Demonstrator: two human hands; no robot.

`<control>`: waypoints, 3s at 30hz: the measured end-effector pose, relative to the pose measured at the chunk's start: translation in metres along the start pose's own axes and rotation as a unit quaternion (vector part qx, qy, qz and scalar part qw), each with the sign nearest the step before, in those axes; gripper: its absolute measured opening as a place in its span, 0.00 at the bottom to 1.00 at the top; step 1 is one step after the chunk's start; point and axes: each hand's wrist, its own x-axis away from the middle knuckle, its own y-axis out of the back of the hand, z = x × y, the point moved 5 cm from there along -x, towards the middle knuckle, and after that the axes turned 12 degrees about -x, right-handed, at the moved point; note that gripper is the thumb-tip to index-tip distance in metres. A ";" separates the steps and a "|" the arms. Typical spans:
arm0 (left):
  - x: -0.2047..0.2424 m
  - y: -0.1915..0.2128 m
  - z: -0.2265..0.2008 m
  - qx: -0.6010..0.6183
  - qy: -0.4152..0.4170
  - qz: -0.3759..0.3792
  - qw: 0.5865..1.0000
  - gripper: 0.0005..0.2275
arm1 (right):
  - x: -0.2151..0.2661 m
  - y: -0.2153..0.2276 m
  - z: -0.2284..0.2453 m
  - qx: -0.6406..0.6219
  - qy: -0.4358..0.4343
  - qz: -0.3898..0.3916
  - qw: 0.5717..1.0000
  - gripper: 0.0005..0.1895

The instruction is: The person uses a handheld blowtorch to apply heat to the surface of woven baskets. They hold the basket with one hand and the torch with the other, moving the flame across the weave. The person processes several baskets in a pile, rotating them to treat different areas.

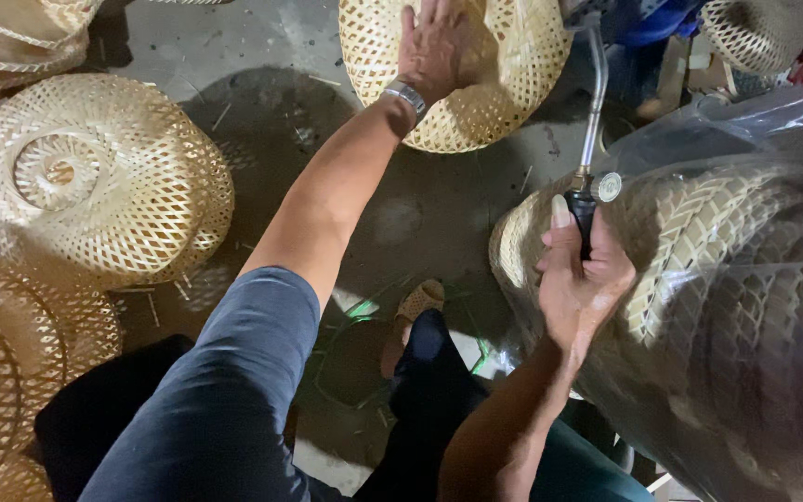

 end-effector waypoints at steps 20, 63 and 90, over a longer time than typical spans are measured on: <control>0.194 0.100 0.154 0.100 0.093 -0.237 0.962 0.41 | 0.038 -0.031 0.031 0.162 0.111 0.190 0.962 0.11; 0.359 0.221 0.235 0.624 0.329 -0.488 0.514 0.21 | 0.239 0.059 0.144 0.145 0.234 0.202 0.940 0.14; 0.380 0.230 0.253 0.794 0.293 -0.384 0.369 0.23 | 0.241 0.068 0.122 0.074 0.119 0.262 0.955 0.13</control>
